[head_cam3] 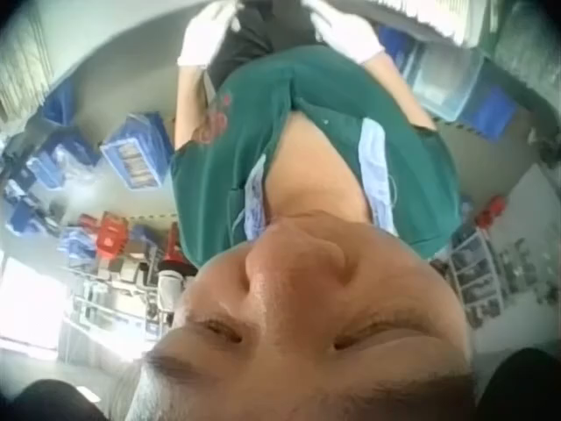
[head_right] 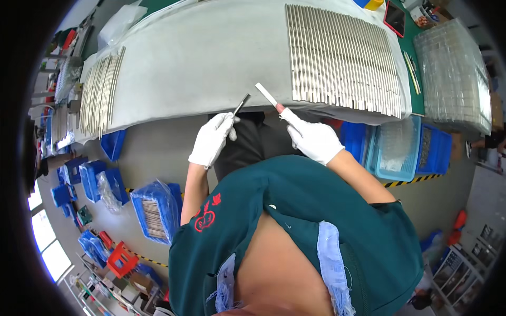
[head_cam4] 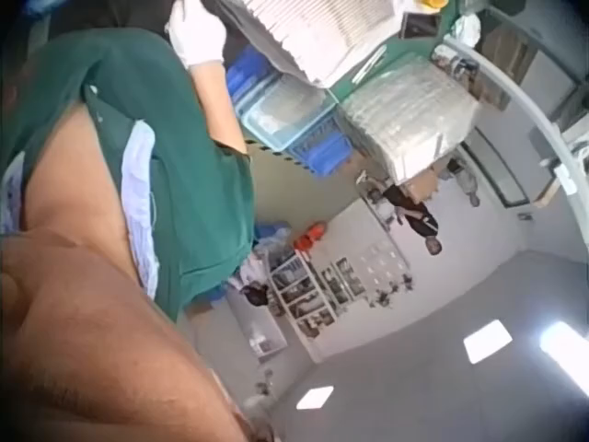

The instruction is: Inspecting and measuring thin metal rods using a handheld gauge in a factory setting.

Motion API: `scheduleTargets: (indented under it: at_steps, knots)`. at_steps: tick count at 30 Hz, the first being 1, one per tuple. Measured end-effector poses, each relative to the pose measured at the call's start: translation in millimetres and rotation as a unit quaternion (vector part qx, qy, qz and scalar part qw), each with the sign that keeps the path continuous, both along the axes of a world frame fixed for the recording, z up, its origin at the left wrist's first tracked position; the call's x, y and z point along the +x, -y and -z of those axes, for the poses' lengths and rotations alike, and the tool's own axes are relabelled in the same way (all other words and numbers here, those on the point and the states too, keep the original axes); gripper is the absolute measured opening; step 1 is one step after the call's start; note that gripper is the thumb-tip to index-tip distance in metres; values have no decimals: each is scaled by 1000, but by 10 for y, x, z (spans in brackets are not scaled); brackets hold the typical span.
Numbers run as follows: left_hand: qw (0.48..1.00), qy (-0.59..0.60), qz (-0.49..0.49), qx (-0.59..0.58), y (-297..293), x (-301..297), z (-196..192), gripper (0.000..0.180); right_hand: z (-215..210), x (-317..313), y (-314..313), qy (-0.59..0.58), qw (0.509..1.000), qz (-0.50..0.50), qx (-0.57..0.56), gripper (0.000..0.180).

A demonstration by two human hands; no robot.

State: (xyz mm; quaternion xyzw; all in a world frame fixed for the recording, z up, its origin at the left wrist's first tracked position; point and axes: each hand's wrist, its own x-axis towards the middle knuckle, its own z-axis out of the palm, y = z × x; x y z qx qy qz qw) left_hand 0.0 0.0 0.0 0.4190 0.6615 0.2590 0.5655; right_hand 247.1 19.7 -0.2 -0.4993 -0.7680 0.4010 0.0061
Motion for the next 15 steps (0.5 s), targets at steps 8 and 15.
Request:
scheduleTargets:
  at_steps: [8, 15]
  knots:
    - [999, 37, -29, -8, -36, -10, 20, 27, 70, -19, 41, 34, 983, -63, 171, 53]
    - [971, -189, 71, 126, -7, 2, 24, 28, 17, -272, -98, 45, 980, -82, 175, 45]
